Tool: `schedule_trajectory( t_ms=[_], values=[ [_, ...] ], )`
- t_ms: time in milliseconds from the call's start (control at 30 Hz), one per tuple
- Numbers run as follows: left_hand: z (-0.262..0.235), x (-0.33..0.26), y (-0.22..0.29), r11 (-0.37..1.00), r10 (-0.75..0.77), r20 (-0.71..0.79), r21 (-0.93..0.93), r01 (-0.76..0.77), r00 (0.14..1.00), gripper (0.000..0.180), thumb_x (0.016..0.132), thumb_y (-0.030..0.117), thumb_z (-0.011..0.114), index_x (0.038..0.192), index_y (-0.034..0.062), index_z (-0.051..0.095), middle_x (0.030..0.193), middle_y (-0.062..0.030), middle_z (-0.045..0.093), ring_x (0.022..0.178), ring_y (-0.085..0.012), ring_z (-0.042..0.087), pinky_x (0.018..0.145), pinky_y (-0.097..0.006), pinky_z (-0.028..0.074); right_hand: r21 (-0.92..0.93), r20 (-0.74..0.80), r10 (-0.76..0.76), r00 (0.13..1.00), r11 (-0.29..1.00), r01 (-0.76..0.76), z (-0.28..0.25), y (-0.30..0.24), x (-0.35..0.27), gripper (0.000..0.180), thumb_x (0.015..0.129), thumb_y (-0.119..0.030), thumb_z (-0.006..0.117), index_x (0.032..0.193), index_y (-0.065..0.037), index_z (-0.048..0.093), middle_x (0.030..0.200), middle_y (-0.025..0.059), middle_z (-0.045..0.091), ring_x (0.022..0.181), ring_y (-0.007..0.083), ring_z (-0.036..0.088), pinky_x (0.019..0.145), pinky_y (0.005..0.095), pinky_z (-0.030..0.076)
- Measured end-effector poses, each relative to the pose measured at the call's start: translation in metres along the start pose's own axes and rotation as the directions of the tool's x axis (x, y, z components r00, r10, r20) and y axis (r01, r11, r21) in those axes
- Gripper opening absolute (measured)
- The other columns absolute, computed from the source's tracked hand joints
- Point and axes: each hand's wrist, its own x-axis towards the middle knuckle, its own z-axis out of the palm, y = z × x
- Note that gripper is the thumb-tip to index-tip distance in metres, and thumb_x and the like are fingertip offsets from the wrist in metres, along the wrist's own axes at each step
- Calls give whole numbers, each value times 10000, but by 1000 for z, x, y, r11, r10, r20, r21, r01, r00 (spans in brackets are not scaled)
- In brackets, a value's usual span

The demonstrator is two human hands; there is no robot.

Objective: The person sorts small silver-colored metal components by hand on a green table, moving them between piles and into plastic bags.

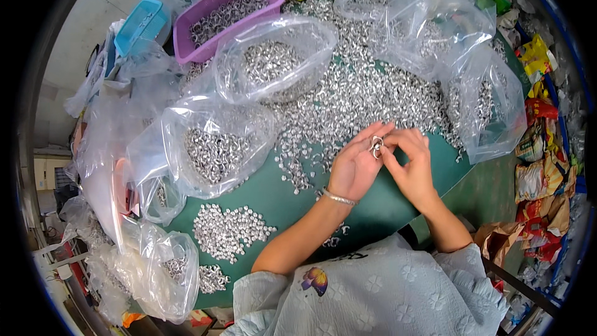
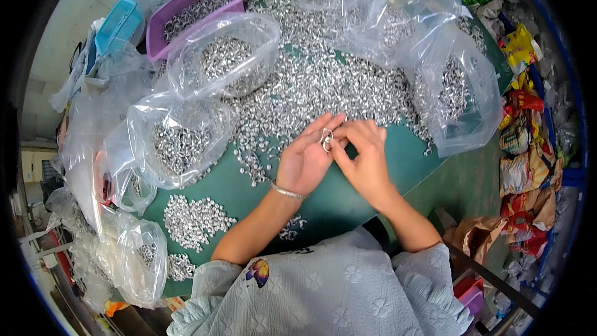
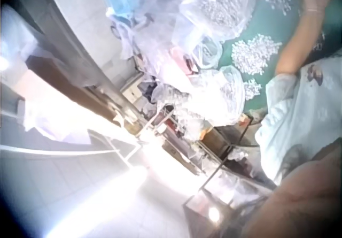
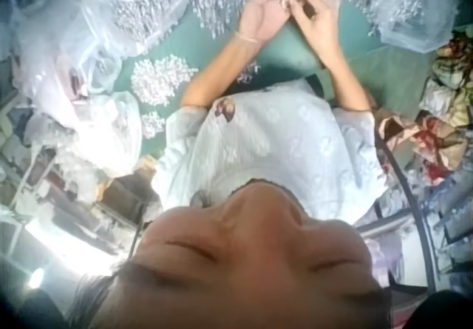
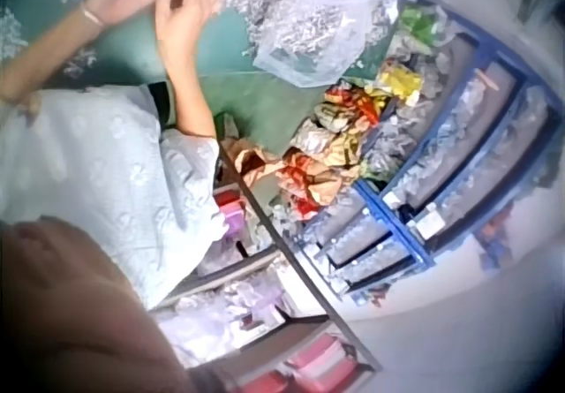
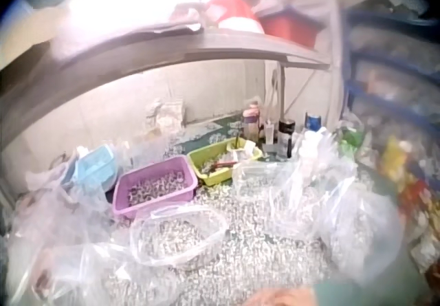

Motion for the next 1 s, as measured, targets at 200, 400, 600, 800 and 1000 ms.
schedule_trajectory(
  t_ms=[200, 400, 600, 800, 1000],
  values=[
    [-9, -1, -2, 998, 20, -23, 62, -19, 1000, 367, 891, 36, 475, 1245, -50, 435, 1242, -173, 503, 1135, -245, 500, 997, -352, 396, -260, -144, -161, 976, 958, 119, 2, -6, 8, 81, 722, -80, 671, 792, -76, 631, 774, 21, 566, 774, 197, 495, 746, 344, 306],
    [-20, -7, 7, 989, 78, -135, 137, -59, 988, 368, 877, 3, 489, 1238, -52, 445, 1033, -95, 564, 926, -175, 552, 812, -292, 468, 24, -223, -155, 963, 986, 164, -8, 13, 81, 37, 777, -12, 613, 802, 9, 596, 765, 116, 606, 667, 237, 571, 625, 309, 448],
    [-17, -5, 11, 992, 61, -151, 116, -44, 987, 343, 888, 59, 506, 1212, -47, 473, 1018, -89, 568, 895, -166, 550, 783, -291, 468, -713, -26, -267, 963, 681, 170, 0, 63, 237, 33, 732, -9, 546, 740, -14, 577, 840, 183, 637, 779, 327, 629, 676, 416, 502],
    [-9, -11, 15, 991, 88, -150, 113, -71, 985, 360, 915, 114, 476, 1237, -46, 457, 1156, -143, 547, 1097, -231, 522, 936, -343, 440, -641, -238, 14, 971, 749, -168, -2, 81, 295, 245, 836, -186, 502, 846, 8, 651, 887, 226, 652, 812, 391, 641, 706, 469, 517],
    [2, -11, 28, 990, 135, -113, 56, -129, 984, 404, 931, 143, 443, 1282, -52, 403, 1247, -185, 495, 1185, -276, 477, 1001, -377, 399, -107, -3, -154, 988, 982, 153, -12, 9, 202, 197, 863, -144, 546, 925, 20, 636, 912, 217, 635, 826, 321, 642, 714, 377, 487]
  ],
)
